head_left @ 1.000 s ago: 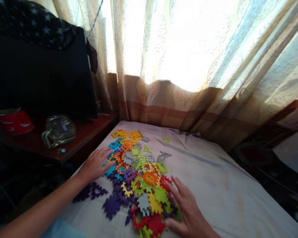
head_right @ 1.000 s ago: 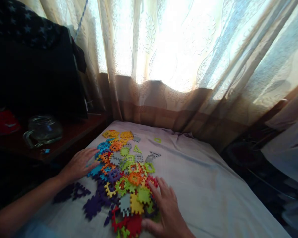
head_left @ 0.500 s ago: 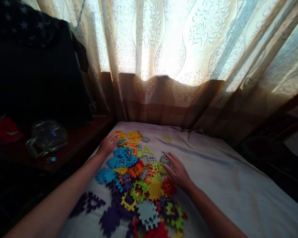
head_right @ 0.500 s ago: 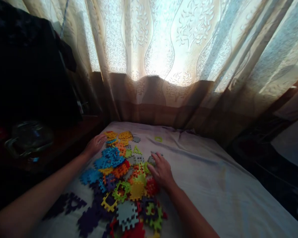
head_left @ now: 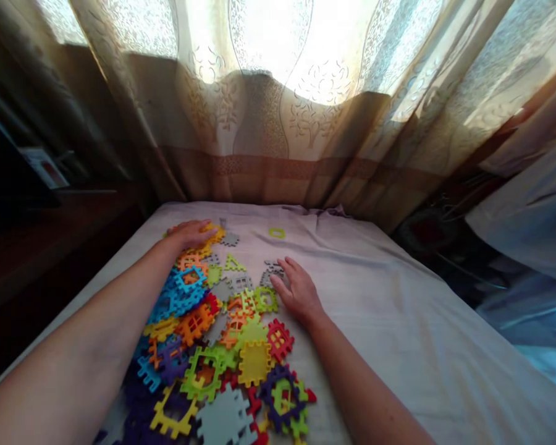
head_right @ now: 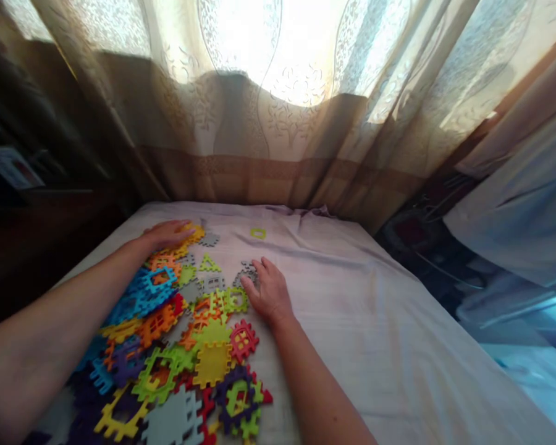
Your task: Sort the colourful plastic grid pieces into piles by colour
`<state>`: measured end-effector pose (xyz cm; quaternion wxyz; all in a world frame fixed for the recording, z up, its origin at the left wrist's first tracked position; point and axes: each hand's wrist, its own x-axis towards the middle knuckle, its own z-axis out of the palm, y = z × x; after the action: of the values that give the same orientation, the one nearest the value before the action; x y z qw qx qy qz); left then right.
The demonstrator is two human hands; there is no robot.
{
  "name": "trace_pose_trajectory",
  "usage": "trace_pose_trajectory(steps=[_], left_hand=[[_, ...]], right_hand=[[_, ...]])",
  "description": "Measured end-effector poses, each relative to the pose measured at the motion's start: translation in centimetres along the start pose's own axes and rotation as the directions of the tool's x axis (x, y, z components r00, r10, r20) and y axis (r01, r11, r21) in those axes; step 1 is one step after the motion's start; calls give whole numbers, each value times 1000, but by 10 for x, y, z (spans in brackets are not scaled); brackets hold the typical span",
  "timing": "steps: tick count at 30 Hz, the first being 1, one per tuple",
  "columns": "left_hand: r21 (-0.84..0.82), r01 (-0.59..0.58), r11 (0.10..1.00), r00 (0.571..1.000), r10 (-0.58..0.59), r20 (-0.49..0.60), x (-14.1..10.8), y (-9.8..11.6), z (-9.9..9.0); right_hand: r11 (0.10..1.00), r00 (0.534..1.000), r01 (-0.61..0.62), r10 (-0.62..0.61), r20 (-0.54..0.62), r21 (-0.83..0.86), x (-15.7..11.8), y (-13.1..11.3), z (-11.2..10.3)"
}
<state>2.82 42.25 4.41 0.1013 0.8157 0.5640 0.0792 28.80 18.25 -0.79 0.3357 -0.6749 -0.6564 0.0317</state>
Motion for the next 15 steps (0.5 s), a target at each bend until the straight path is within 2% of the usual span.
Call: trace_pose_trajectory(steps=[2,4,7,9,10,12,15], left_hand=[[-20,-76,997,994,77,71,-6,27,4],[-53,-179,982,974,185,129,-23,54,7],[-104,-316,943,929,329,169,-63,90,7],[-145,-398,906,893,419,166,-91,101,3],[-158,-419,894,885,441,148,-104,100,-2],[-177,-388,904,913,403,57,-124,83,-15],[-161,-187,969,982,181,-56,-143,26,-39]], right_hand=[[1000,1000,-2,2,-2,-4,1,1,1],[1000,1000,-3,3,-5,-13,1,3,3],[1000,1000,-10,9,-27,-25,1,5,7],[1000,999,-8,7,-51,-23,2,9,9],[1000,998,-7,6,-62,-18,4,12,10],[1000,998,-10,9,-70,-13,9,17,12],[999,998,-39,38,-43,-32,25,19,14]])
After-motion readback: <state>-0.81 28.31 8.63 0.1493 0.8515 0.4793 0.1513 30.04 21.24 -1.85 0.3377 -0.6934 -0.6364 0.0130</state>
